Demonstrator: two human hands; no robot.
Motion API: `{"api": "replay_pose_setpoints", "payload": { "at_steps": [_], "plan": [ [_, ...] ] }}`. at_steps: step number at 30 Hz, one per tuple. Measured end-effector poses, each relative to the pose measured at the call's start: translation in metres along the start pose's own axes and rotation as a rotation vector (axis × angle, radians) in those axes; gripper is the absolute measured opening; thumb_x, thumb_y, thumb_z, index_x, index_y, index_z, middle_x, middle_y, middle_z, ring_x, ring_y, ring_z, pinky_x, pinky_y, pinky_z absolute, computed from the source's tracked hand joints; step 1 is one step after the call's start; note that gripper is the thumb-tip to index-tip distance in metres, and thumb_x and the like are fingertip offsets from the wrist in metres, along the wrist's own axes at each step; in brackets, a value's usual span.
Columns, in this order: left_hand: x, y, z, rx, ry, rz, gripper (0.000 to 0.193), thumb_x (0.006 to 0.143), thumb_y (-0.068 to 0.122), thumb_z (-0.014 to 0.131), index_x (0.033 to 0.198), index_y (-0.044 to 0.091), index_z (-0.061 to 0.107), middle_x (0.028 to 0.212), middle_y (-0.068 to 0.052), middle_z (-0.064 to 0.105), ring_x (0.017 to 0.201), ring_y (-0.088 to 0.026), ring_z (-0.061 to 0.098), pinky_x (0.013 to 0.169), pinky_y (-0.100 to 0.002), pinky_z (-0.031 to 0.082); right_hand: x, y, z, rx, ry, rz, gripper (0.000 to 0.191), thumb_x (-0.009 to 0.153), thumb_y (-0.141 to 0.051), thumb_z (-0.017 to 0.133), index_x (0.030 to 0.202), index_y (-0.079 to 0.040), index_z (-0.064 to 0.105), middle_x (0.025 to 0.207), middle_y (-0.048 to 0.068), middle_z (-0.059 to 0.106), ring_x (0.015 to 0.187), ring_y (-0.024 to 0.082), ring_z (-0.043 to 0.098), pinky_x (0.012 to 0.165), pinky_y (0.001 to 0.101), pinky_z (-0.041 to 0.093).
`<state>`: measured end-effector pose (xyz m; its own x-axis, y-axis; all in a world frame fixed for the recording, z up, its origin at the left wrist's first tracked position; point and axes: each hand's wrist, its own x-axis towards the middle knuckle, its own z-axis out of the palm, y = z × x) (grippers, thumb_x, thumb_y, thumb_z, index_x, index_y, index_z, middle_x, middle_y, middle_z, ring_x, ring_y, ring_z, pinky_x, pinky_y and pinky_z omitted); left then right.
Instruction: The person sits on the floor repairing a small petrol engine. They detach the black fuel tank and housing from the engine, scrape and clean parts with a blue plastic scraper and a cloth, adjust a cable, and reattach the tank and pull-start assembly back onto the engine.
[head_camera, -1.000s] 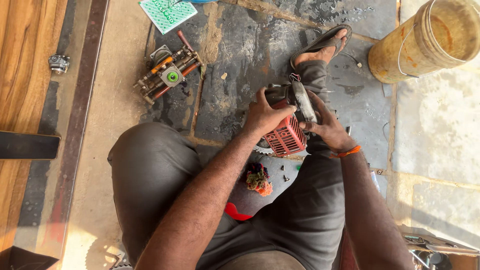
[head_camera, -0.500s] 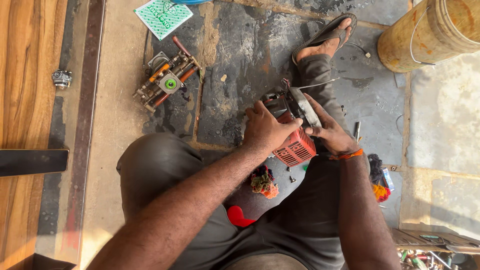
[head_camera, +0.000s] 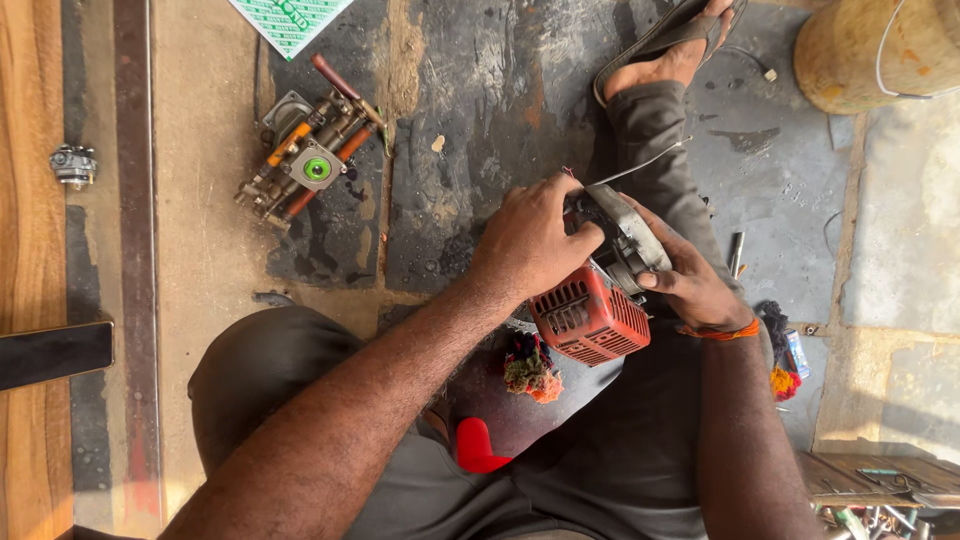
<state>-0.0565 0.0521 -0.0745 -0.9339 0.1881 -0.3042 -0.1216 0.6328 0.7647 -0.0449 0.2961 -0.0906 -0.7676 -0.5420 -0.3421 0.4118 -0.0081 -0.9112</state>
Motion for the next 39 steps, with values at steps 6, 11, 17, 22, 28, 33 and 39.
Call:
{"api": "replay_pose_setpoints", "payload": {
  "at_steps": [6, 11, 17, 22, 28, 33, 39],
  "plan": [
    [0.002, 0.003, -0.011, 0.027, 0.163, 0.074, 0.042, 0.082, 0.030, 0.080, 0.112, 0.009, 0.060, 0.098, -0.009, 0.073, 0.096, -0.029, 0.068, 0.090, -0.050, 0.051, 0.008, 0.001, -0.006, 0.015, -0.010, 0.031, 0.118, 0.074, -0.041, 0.089, 0.166, -0.002, 0.026, 0.163, 0.015, 0.042, 0.147, 0.025, 0.041, 0.121, 0.0369, 0.032],
    [0.008, 0.013, -0.010, 0.148, 0.149, -0.028, 0.045, 0.080, 0.030, 0.083, 0.106, 0.005, 0.056, 0.093, -0.013, 0.069, 0.093, -0.028, 0.068, 0.086, -0.051, 0.050, 0.010, 0.003, -0.010, 0.007, 0.007, 0.061, 0.120, 0.072, -0.037, 0.092, 0.165, -0.001, 0.026, 0.163, 0.013, 0.041, 0.146, 0.024, 0.042, 0.118, 0.0373, 0.034],
    [0.005, 0.015, -0.007, 0.238, 0.248, 0.004, 0.038, 0.083, 0.020, 0.080, 0.107, 0.003, 0.056, 0.095, -0.015, 0.069, 0.096, -0.031, 0.069, 0.086, -0.050, 0.052, 0.014, 0.006, -0.012, -0.028, -0.018, 0.036, 0.118, 0.072, -0.035, 0.091, 0.166, -0.001, 0.027, 0.168, 0.015, 0.037, 0.153, 0.025, 0.037, 0.124, 0.0369, 0.029],
    [0.005, 0.013, 0.002, 0.213, 0.262, 0.064, 0.036, 0.085, 0.011, 0.077, 0.111, -0.002, 0.055, 0.096, -0.018, 0.068, 0.095, -0.030, 0.069, 0.089, -0.048, 0.053, 0.012, 0.006, -0.012, 0.022, -0.010, 0.067, 0.117, 0.072, -0.030, 0.091, 0.166, -0.002, 0.027, 0.168, 0.015, 0.036, 0.152, 0.025, 0.037, 0.124, 0.0380, 0.031],
    [0.013, 0.000, 0.007, 0.017, 0.241, 0.105, 0.032, 0.081, -0.002, 0.071, 0.110, -0.001, 0.058, 0.099, -0.017, 0.068, 0.098, -0.029, 0.067, 0.089, -0.046, 0.054, 0.010, -0.003, -0.010, 0.015, -0.042, 0.088, 0.114, 0.072, -0.018, 0.088, 0.166, -0.003, 0.026, 0.166, 0.013, 0.038, 0.150, 0.022, 0.038, 0.122, 0.0368, 0.031],
    [0.020, -0.003, 0.010, -0.207, 0.128, -0.098, 0.023, 0.083, -0.003, 0.067, 0.104, 0.004, 0.060, 0.101, -0.012, 0.067, 0.099, -0.025, 0.071, 0.086, -0.042, 0.060, 0.009, -0.010, -0.008, 0.053, -0.046, 0.100, 0.111, 0.072, -0.007, 0.085, 0.166, -0.004, 0.026, 0.165, 0.013, 0.039, 0.150, 0.022, 0.038, 0.123, 0.0370, 0.032],
    [0.030, -0.008, -0.006, -0.246, 0.000, -0.172, 0.018, 0.082, 0.001, 0.069, 0.099, 0.007, 0.067, 0.096, -0.007, 0.076, 0.091, -0.019, 0.074, 0.085, -0.037, 0.059, 0.011, -0.010, -0.011, 0.009, -0.070, 0.068, 0.110, 0.073, -0.003, 0.084, 0.166, -0.002, 0.025, 0.169, 0.012, 0.034, 0.154, 0.021, 0.033, 0.125, 0.0365, 0.029]
  ]
}}
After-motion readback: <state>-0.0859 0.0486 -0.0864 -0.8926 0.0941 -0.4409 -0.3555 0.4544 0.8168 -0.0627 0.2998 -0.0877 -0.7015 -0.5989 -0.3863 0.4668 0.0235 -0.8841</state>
